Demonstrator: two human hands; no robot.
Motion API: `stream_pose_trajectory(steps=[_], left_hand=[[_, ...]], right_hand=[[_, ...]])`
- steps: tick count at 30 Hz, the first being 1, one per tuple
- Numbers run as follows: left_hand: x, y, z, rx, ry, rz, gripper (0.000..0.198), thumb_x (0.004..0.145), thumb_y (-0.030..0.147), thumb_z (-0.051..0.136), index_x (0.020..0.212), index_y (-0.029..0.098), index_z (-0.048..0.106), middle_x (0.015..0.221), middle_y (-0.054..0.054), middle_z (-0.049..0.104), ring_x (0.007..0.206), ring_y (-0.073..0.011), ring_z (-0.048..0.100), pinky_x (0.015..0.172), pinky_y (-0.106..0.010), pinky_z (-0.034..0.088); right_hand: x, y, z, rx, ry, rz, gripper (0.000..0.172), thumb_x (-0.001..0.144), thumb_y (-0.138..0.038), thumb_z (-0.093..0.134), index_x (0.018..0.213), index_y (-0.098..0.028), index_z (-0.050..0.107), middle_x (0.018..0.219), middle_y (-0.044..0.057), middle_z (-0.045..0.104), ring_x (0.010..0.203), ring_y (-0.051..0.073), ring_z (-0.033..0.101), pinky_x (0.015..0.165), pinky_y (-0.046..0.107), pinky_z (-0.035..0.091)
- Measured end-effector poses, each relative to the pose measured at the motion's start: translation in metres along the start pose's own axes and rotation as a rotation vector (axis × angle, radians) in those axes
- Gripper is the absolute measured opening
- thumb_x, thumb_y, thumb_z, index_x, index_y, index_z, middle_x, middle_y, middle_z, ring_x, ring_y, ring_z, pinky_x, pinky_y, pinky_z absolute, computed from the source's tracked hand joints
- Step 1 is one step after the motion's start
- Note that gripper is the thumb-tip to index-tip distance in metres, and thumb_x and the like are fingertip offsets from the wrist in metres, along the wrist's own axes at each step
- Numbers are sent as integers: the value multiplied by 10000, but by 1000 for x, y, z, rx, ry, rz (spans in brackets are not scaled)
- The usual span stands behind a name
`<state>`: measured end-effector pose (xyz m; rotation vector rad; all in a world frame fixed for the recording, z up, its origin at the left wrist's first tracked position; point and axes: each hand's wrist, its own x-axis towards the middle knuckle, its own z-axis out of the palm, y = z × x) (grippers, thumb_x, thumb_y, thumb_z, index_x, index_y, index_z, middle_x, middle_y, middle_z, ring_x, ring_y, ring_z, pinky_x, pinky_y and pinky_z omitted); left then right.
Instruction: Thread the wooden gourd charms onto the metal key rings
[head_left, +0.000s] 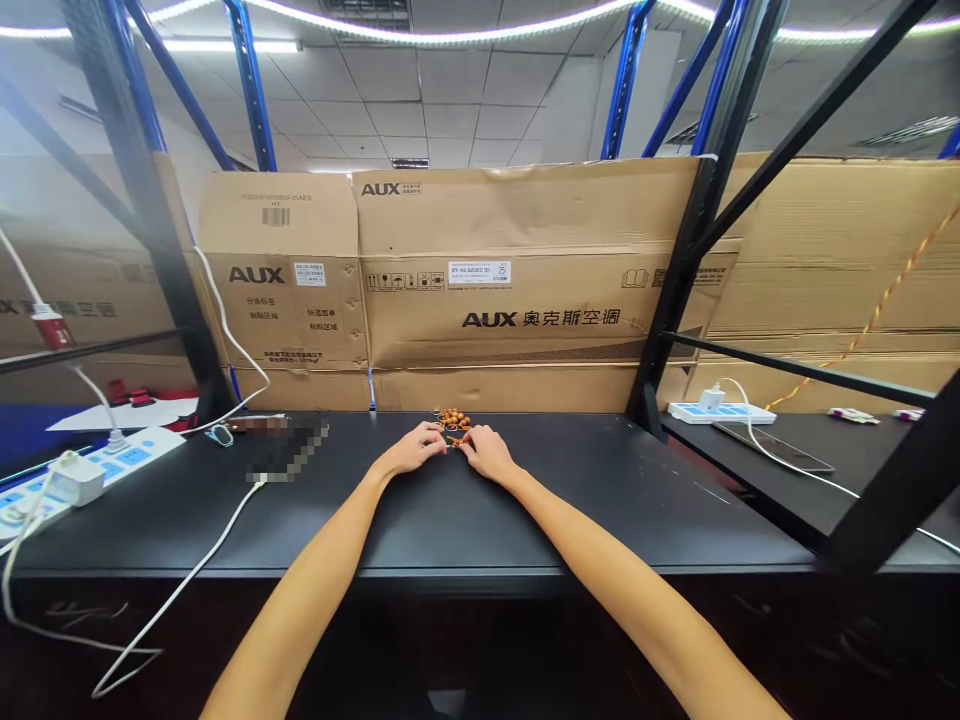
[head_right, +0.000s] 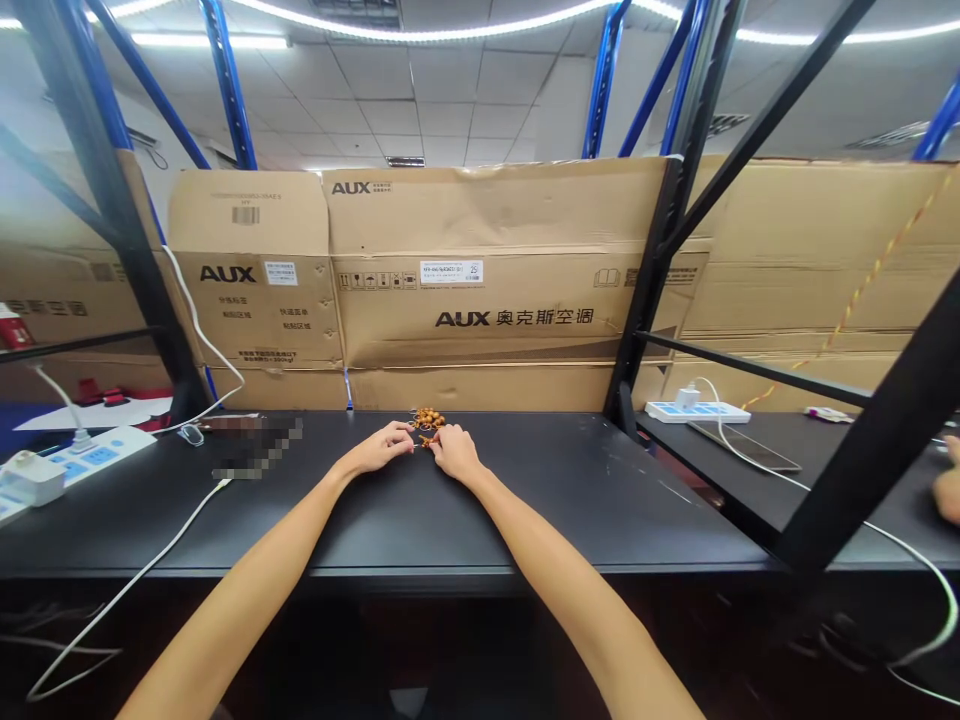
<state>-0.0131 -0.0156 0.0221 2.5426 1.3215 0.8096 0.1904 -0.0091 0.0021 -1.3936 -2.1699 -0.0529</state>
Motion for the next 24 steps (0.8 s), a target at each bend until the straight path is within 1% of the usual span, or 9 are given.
stream_pose_trajectory(steps=[2, 4, 8, 10, 12, 15, 19, 22, 24], left_hand=[[0, -3, 0, 32, 11, -23, 229, 869, 318, 524, 772, 223, 709, 1131, -24, 586, 968, -166, 588, 921, -285, 445], [-2, -8, 0, 83, 61, -79, 209, 861, 290, 530, 762, 199, 691, 1088, -52, 585, 994, -203, 567, 952, -346, 418], [-5, -13, 1, 176, 154, -163, 136, 849, 230, 522, 859, 169, 644, 1113, -111, 551, 1047, -275, 520, 950, -453, 380], [-4, -10, 4, 199, 157, -145, 148, 852, 214, 517, 947, 174, 623, 1152, -123, 545, 1077, -289, 509, 956, -463, 363], [0, -3, 10, 209, 132, -94, 200, 860, 207, 508, 1038, 200, 600, 1190, -109, 556, 1120, -283, 501, 974, -446, 350], [12, 7, 23, 211, 70, -13, 296, 862, 210, 504, 1152, 233, 559, 1268, -89, 558, 1177, -268, 487, 991, -422, 343], [26, 13, 33, 199, 20, 40, 338, 848, 147, 465, 1168, 205, 559, 1218, -111, 606, 1151, -280, 528, 970, -434, 371], [27, 14, 32, 165, 19, 74, 305, 856, 135, 453, 1128, 178, 581, 1151, -122, 636, 1072, -267, 580, 936, -397, 413], [23, 15, 29, 141, 20, 97, 248, 862, 151, 470, 1066, 178, 609, 1085, -103, 657, 1007, -241, 607, 910, -353, 436]], right_hand=[[1, 5, -1, -24, 14, 59, 135, 882, -264, 536, 870, -177, 639, 952, 106, 634, 943, 247, 538, 811, 344, 381], [2, 12, -1, -50, 36, 129, 161, 884, -253, 510, 873, -169, 648, 951, 133, 627, 964, 275, 528, 823, 378, 372], [4, 21, -1, -90, 78, 218, 205, 869, -227, 496, 990, -167, 650, 1032, 178, 598, 1041, 319, 479, 849, 432, 358], [6, 22, 1, -88, 78, 176, 271, 868, -239, 498, 1107, -191, 615, 1121, 167, 581, 1078, 312, 457, 871, 433, 353], [9, 20, 3, -73, 55, 86, 349, 870, -265, 505, 1213, -225, 558, 1229, 135, 552, 1126, 296, 433, 903, 424, 345], [15, 18, 7, -50, 3, -25, 402, 867, -284, 520, 1268, -261, 518, 1335, 79, 509, 1218, 285, 379, 955, 427, 319], [18, 20, 9, -41, -31, -70, 347, 872, -244, 501, 1214, -244, 560, 1262, 60, 579, 1213, 275, 399, 971, 421, 308], [14, 20, 7, -40, -17, -77, 329, 876, -231, 482, 1194, -223, 565, 1185, 76, 613, 1139, 262, 445, 929, 398, 336], [11, 18, 5, -38, -1, -82, 343, 872, -244, 493, 1209, -223, 549, 1207, 85, 590, 1117, 266, 440, 901, 396, 344]])
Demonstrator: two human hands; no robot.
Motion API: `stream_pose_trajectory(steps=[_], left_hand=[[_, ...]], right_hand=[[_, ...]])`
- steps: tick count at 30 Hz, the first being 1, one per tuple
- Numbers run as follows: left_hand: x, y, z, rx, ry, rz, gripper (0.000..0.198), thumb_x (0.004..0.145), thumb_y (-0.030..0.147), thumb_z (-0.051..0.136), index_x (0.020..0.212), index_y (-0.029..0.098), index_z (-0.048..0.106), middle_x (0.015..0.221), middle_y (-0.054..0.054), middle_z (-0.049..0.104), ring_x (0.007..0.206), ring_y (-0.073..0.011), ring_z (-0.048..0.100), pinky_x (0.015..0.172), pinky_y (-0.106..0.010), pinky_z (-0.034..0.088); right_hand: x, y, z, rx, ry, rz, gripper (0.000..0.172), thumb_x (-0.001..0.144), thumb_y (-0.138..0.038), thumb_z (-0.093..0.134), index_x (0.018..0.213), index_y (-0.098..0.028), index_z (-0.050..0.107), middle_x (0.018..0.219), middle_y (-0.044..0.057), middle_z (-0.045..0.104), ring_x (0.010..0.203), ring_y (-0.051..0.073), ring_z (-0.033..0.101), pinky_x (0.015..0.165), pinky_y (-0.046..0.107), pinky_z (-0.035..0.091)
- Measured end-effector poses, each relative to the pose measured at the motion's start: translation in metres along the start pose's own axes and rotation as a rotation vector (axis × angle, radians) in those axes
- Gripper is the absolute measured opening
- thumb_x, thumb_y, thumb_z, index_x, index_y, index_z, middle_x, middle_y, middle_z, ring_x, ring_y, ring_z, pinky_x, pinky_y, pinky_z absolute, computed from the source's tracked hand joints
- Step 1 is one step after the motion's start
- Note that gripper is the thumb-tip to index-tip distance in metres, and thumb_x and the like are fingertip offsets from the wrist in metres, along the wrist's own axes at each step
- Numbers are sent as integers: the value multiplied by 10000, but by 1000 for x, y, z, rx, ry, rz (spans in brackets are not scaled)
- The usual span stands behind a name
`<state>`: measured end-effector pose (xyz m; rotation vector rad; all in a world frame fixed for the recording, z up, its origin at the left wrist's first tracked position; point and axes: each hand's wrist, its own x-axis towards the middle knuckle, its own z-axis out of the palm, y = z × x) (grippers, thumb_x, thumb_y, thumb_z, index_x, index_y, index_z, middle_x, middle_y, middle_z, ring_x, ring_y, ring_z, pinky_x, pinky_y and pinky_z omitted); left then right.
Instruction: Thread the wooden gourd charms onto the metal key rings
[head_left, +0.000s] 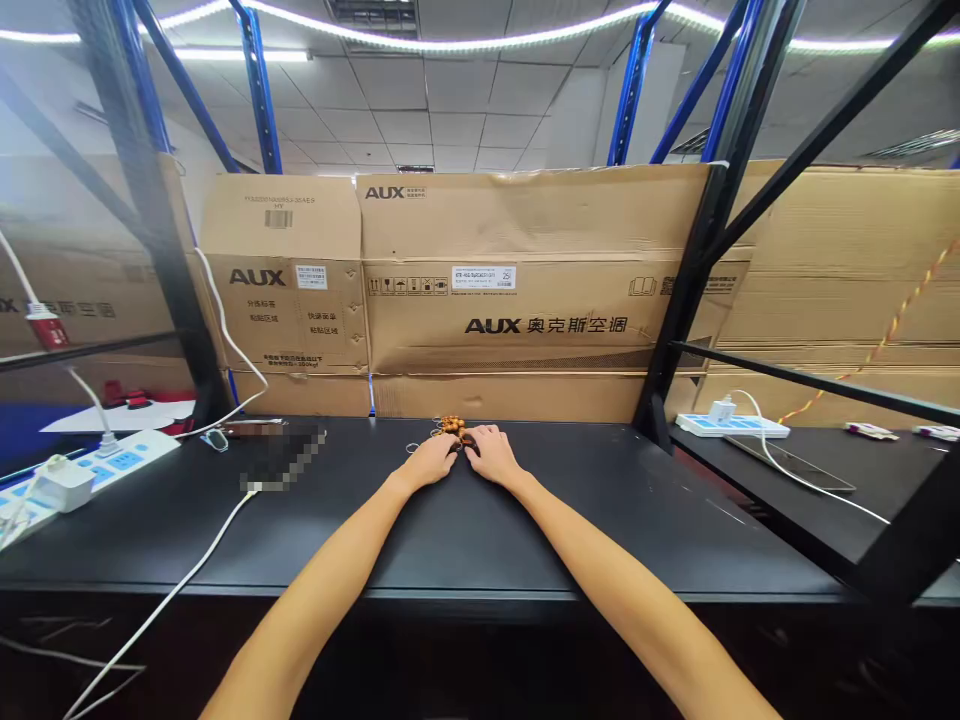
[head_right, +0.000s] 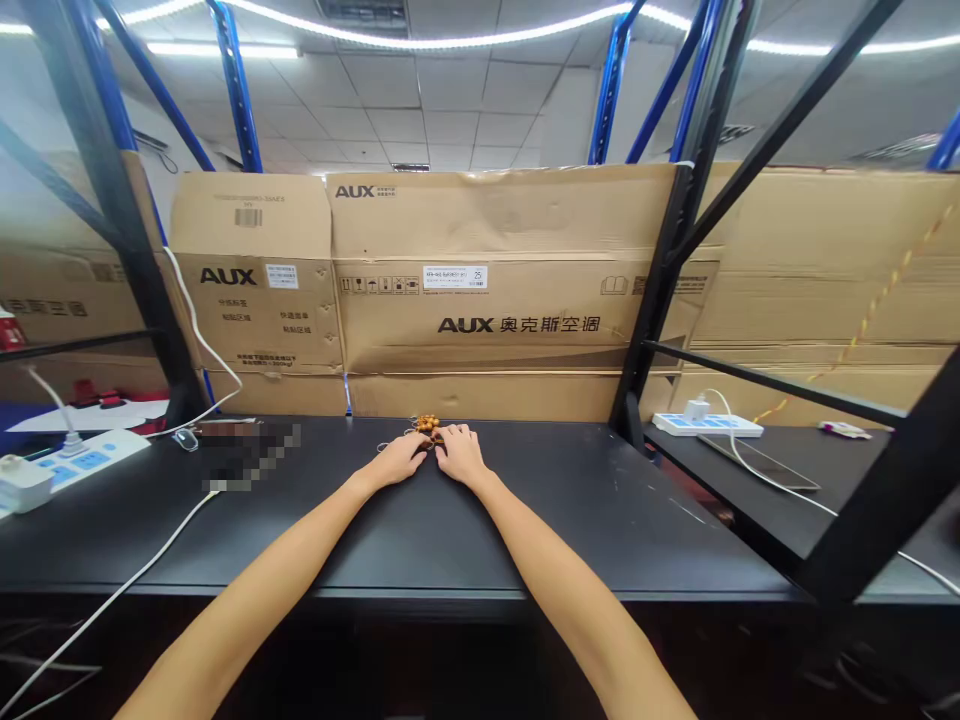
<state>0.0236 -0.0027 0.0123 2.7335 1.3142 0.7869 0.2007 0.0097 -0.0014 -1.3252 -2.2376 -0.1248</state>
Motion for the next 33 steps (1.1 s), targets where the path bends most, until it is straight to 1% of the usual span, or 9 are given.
stream_pose_trajectory(steps=[4, 7, 9, 12, 15, 20, 24, 29, 33], left_hand=[[-9, 1, -8, -24, -3, 24, 107, 847, 200, 545, 858, 191, 651, 930, -55, 673, 900, -205, 622, 867, -306, 453], [-11, 1, -11, -16, 4, 3, 112, 826, 240, 584, 743, 179, 628, 801, -36, 647, 784, -192, 610, 778, -299, 471], [-12, 3, -12, -5, 12, -12, 140, 820, 255, 592, 706, 174, 607, 780, -32, 616, 751, -185, 593, 739, -294, 473], [-14, 6, -14, 17, 27, -28, 128, 828, 236, 571, 717, 175, 588, 871, -49, 583, 818, -192, 575, 769, -303, 469], [-17, 10, -17, 44, 33, -44, 96, 841, 200, 534, 760, 177, 578, 935, -65, 558, 873, -207, 559, 807, -327, 460], [-18, 11, -19, 80, 11, -57, 106, 847, 255, 562, 773, 180, 566, 929, -63, 548, 883, -223, 549, 816, -354, 453], [-17, 10, -17, 103, -2, -64, 110, 877, 223, 520, 792, 171, 565, 932, -79, 549, 893, -231, 549, 814, -355, 448], [-18, 11, -17, 110, -23, -41, 116, 884, 202, 500, 799, 173, 573, 943, -77, 557, 891, -222, 546, 814, -349, 447], [-19, 13, -19, 108, -23, -16, 157, 876, 273, 540, 757, 181, 583, 926, -58, 566, 896, -215, 538, 825, -346, 446]], right_hand=[[-4, -6, -5, 11, -1, -34, 279, 864, -240, 514, 1134, -244, 582, 1211, 74, 576, 1110, 266, 418, 874, 390, 335], [-6, -10, -7, 18, -11, -59, 165, 862, -231, 524, 1008, -222, 599, 1077, 63, 624, 1047, 244, 441, 839, 363, 330], [-8, -12, -9, 21, -19, -76, 112, 855, -240, 541, 954, -209, 584, 977, 47, 638, 978, 221, 464, 804, 337, 328], [-9, -16, -11, 20, -28, -103, 94, 853, -230, 549, 941, -204, 568, 902, 28, 638, 911, 195, 478, 789, 318, 316], [-10, -20, -11, 7, -31, -117, 115, 863, -223, 536, 965, -196, 580, 923, 45, 638, 911, 201, 475, 786, 320, 302], [-11, -23, -7, -11, -40, -117, 127, 887, -226, 510, 954, -189, 612, 953, 61, 640, 926, 204, 478, 774, 313, 298], [-11, -25, -6, -31, -28, -95, 144, 900, -233, 493, 976, -197, 610, 959, 58, 640, 949, 208, 473, 781, 315, 302], [-13, -28, -8, -86, -13, -47, 176, 896, -225, 485, 969, -169, 635, 992, 111, 627, 987, 257, 456, 802, 361, 300], [-14, -29, -10, -98, -10, -29, 181, 894, -217, 473, 924, -167, 644, 982, 118, 619, 976, 258, 459, 793, 360, 306]])
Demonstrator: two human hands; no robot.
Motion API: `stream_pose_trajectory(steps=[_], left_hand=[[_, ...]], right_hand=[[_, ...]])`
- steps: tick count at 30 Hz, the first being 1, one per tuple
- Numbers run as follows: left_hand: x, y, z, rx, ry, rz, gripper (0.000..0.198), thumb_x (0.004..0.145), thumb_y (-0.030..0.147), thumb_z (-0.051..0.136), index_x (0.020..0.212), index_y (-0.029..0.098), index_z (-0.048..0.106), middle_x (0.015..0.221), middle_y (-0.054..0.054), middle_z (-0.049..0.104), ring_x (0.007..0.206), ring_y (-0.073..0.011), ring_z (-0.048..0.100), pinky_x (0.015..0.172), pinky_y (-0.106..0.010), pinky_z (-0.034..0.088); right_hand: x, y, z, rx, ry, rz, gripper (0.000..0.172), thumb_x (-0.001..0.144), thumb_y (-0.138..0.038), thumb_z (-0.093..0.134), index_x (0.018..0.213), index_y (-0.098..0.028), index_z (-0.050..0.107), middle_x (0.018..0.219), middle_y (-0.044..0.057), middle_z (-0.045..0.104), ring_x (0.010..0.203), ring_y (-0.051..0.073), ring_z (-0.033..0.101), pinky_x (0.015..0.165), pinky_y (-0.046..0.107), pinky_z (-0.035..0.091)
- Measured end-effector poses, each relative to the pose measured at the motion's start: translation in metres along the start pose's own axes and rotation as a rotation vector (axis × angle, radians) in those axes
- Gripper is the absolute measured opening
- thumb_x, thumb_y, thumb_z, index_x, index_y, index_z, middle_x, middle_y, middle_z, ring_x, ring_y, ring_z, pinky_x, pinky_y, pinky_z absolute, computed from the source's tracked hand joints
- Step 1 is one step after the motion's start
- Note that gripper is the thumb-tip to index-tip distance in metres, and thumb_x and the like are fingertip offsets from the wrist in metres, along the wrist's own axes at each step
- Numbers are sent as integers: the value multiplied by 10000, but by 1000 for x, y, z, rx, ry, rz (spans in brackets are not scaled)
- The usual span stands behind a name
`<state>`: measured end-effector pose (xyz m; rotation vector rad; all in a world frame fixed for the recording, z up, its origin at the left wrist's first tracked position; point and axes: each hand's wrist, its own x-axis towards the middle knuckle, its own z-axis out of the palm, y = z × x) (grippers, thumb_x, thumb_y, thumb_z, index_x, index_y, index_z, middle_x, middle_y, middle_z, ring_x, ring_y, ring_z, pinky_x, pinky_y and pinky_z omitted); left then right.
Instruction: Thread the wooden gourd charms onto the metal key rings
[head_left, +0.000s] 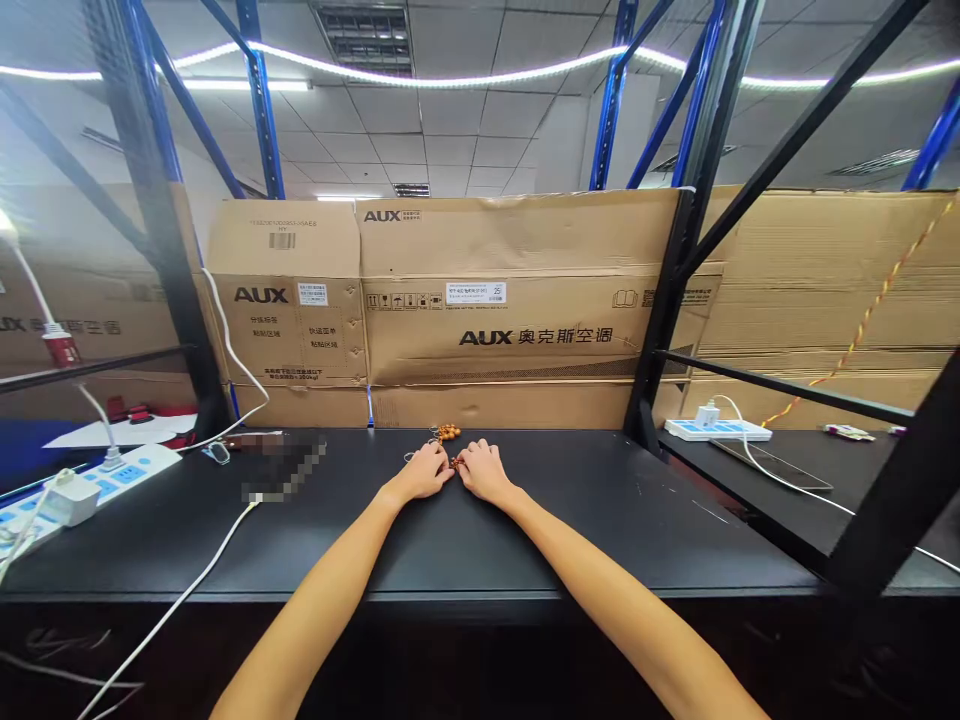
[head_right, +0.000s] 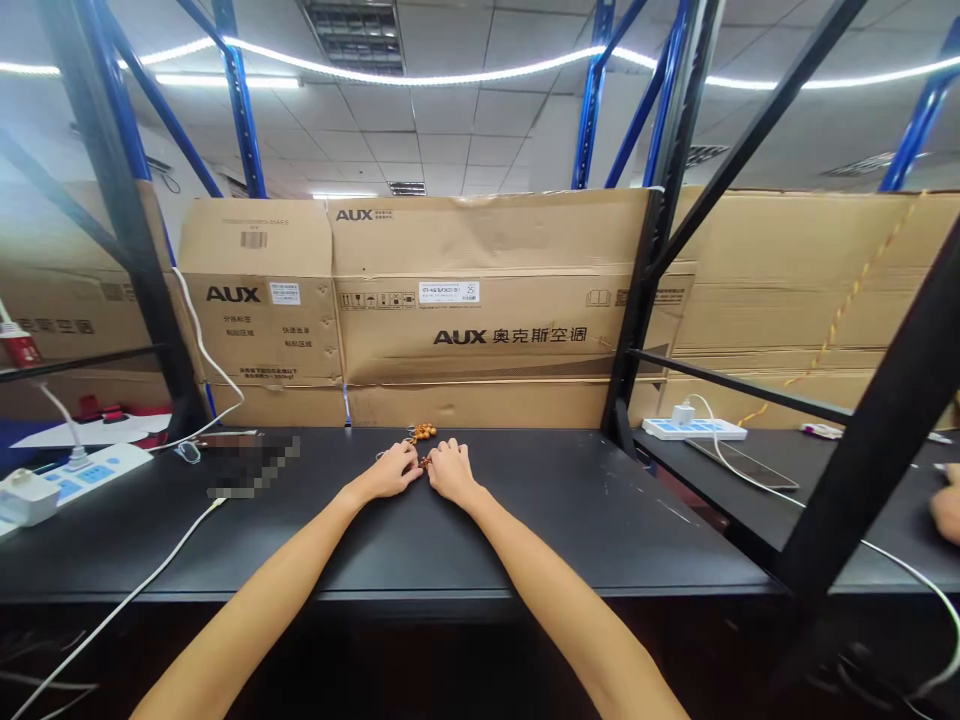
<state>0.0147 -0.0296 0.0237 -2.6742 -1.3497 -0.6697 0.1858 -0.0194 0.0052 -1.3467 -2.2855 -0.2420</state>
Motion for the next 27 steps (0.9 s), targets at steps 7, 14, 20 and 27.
stream_pose_trajectory(steps=[7, 14, 20, 27], left_hand=[[0, 1, -1, 32, 31, 12, 136, 882, 200, 508, 812, 168, 620, 999, -92, 560, 936, -240, 529, 829, -381, 446], [2, -6, 0, -15, 17, 64, 123, 883, 201, 534, 866, 205, 656, 1073, -60, 564, 993, -214, 525, 910, -372, 427], [2, -10, 1, -60, 28, 36, 156, 861, 306, 585, 816, 189, 679, 1087, -75, 568, 1033, -234, 522, 946, -393, 420], [5, -15, 4, -127, -1, 21, 152, 867, 286, 585, 843, 229, 724, 1149, -54, 567, 1077, -222, 518, 997, -382, 393]], right_hand=[[1, 0, 1, 65, 2, -4, 157, 910, -275, 477, 903, -184, 605, 939, 62, 615, 927, 201, 477, 762, 302, 313], [1, 5, 0, 73, 7, 77, 145, 900, -242, 475, 869, -172, 598, 960, 87, 610, 936, 221, 466, 758, 318, 306], [0, 2, 0, 91, -14, 29, 152, 917, -275, 466, 898, -186, 587, 951, 57, 611, 939, 197, 467, 768, 299, 309], [-1, 1, -2, 46, -19, 74, 171, 909, -233, 449, 918, -166, 605, 1002, 96, 609, 960, 228, 461, 790, 328, 307]])
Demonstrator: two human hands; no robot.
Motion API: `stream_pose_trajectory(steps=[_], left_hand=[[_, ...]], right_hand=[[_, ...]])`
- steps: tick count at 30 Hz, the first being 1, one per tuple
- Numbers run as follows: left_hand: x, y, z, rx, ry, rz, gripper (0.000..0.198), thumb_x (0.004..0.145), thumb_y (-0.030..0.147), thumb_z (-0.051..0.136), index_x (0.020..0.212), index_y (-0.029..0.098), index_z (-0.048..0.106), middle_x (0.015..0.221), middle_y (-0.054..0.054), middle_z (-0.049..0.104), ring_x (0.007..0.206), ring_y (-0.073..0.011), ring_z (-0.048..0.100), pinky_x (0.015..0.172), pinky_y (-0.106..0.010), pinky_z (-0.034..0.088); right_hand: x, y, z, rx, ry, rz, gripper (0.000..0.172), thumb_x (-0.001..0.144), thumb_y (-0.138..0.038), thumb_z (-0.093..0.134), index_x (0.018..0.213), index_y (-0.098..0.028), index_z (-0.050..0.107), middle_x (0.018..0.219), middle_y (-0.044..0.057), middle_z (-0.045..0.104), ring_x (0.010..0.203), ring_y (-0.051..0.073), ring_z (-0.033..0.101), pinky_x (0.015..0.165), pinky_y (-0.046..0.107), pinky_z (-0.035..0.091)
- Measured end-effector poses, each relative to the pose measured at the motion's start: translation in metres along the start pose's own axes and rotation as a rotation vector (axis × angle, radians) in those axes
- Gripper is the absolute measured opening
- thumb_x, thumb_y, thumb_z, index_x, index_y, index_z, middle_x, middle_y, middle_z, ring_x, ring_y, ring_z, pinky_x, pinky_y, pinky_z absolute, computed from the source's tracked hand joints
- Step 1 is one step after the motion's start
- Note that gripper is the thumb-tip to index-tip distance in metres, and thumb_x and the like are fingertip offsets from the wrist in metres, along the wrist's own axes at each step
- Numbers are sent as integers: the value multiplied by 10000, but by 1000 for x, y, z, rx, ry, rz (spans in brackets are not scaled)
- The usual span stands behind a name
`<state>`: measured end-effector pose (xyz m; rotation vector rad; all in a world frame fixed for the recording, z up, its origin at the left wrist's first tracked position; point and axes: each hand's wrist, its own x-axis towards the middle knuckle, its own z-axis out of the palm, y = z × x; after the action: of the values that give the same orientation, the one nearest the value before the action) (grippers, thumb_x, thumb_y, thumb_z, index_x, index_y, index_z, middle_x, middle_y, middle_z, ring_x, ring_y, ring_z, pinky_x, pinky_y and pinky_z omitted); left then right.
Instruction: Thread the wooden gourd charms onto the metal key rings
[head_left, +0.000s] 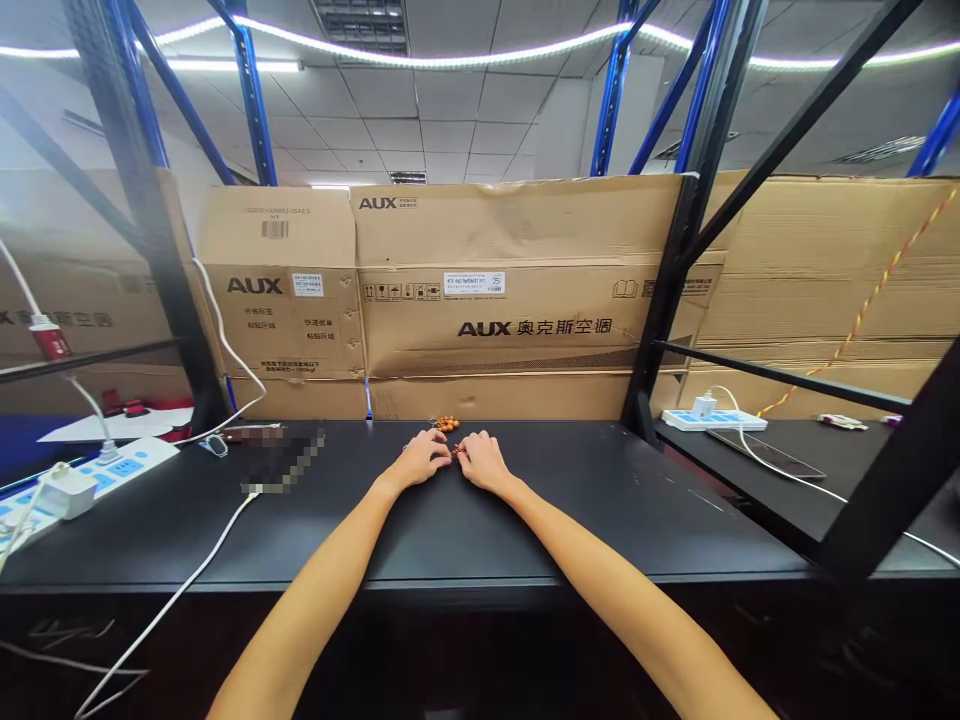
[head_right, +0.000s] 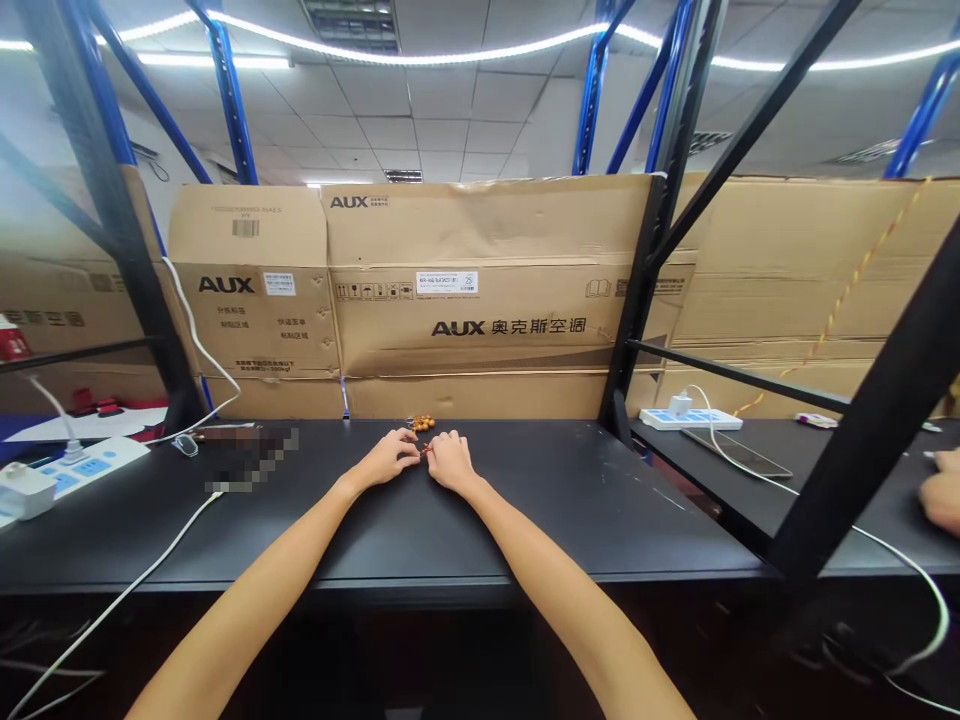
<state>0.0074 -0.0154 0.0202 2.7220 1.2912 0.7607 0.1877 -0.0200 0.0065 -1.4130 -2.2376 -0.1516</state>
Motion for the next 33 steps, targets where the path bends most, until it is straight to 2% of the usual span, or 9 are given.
stream_pose_trajectory(steps=[5, 10, 14, 17, 24, 29, 33], left_hand=[[-1, -4, -5, -62, -51, 4, 155, 841, 332, 623, 874, 243, 745, 1201, -52, 570, 1111, -228, 519, 1011, -377, 379], [-4, -5, -13, -123, -127, 16, 165, 816, 364, 646, 886, 261, 755, 1191, -26, 612, 1055, -200, 578, 984, -316, 405], [-4, -5, -12, -132, -95, -30, 257, 818, 432, 609, 809, 214, 746, 1174, -55, 607, 1051, -209, 582, 953, -315, 430], [-2, -6, -8, -123, -66, -58, 298, 841, 421, 567, 744, 191, 731, 1128, -68, 618, 1023, -215, 589, 940, -327, 437], [-2, -7, -9, -112, -78, -22, 210, 859, 339, 570, 849, 218, 742, 1149, -58, 607, 1053, -206, 572, 982, -336, 406], [-4, -2, -11, -94, -128, 9, 155, 831, 354, 617, 860, 276, 748, 1177, -3, 604, 1063, -183, 571, 985, -291, 403], [-4, -1, -11, 1, -52, -80, 164, 831, 307, 591, 800, 220, 726, 1174, -50, 587, 1090, -226, 541, 985, -355, 393]], right_hand=[[0, 1, -1, -24, -6, 15, 189, 912, -238, 435, 928, -170, 610, 1020, 104, 604, 977, 239, 452, 796, 341, 302], [-1, 0, 1, -6, -16, -32, 154, 897, -246, 471, 902, -182, 611, 987, 73, 609, 965, 217, 452, 788, 320, 300], [-1, 0, 1, 16, -14, -40, 156, 906, -257, 473, 887, -178, 606, 955, 61, 608, 944, 204, 454, 775, 309, 298], [0, 0, 2, 26, -15, -47, 167, 916, -281, 473, 880, -185, 604, 939, 53, 605, 939, 198, 455, 768, 303, 297], [0, 1, 2, 14, -11, -32, 166, 915, -274, 472, 883, -183, 607, 961, 65, 604, 947, 209, 454, 771, 311, 299], [1, 5, 0, -1, 9, 23, 183, 912, -260, 461, 889, -178, 623, 979, 82, 607, 948, 225, 459, 774, 327, 309], [2, 9, -4, -11, 44, 86, 193, 912, -258, 455, 905, -182, 632, 1000, 95, 600, 972, 237, 454, 788, 334, 317]])
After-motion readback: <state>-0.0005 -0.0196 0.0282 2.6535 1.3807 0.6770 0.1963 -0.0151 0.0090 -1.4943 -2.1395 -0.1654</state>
